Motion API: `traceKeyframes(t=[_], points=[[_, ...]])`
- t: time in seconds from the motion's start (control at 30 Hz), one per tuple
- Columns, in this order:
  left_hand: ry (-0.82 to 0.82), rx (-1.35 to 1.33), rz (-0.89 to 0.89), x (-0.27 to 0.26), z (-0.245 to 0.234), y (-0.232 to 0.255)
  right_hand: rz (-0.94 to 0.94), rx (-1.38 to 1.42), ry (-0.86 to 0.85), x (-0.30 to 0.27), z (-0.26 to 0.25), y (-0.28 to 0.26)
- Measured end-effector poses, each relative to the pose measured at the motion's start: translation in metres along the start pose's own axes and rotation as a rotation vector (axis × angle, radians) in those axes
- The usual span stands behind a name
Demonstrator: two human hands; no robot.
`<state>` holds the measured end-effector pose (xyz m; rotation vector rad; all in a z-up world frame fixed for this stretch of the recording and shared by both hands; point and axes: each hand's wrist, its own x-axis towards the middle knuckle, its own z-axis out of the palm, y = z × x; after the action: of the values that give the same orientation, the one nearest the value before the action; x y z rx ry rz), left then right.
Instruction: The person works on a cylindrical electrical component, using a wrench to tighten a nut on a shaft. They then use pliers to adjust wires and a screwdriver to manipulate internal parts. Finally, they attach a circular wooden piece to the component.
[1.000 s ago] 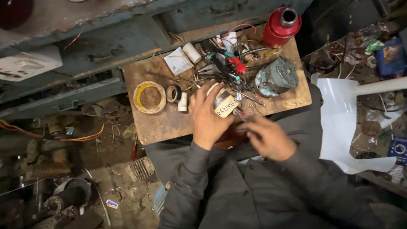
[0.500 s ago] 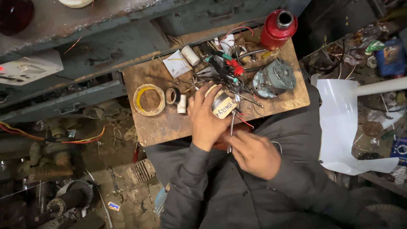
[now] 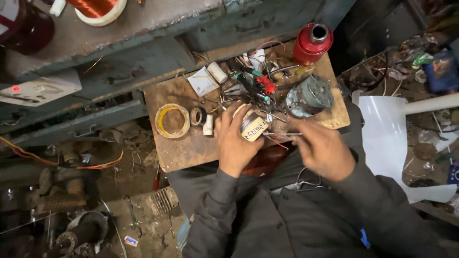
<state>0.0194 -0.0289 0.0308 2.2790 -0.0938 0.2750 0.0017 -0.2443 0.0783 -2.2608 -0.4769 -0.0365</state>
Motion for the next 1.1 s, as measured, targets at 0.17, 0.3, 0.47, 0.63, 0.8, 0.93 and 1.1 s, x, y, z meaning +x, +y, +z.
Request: traceKeyframes(t=[0.17, 0.3, 0.47, 0.63, 0.8, 0.93, 1.1], points=[[-0.006, 0.017, 0.015, 0.0, 0.001, -0.002, -0.139, -0.258, -0.023, -0.033, 0.039, -0.034], [0.002, 0.003, 0.012, 0.001, 0.001, 0.002, -0.078, -0.281, -0.168, -0.051, 0.087, -0.015], [0.013, 0.095, 0.039, 0.001, 0.0, 0.005, 0.005, -0.142, -0.184, -0.07, 0.069, 0.014], [-0.06, 0.263, 0.429, -0.007, -0.005, 0.0, 0.103, -0.176, 0.048, -0.085, 0.013, 0.016], [-0.036, 0.105, 0.542, -0.012, 0.009, -0.021, 0.319, -0.408, 0.238, -0.064, -0.013, 0.065], [0.082, -0.081, 0.512, -0.015, 0.019, -0.023, 0.391, -0.59, 0.176, -0.035, -0.003, 0.098], [0.055, 0.015, 0.491, -0.011, 0.01, -0.011, 0.334, -0.709, 0.073, -0.02, 0.013, 0.107]])
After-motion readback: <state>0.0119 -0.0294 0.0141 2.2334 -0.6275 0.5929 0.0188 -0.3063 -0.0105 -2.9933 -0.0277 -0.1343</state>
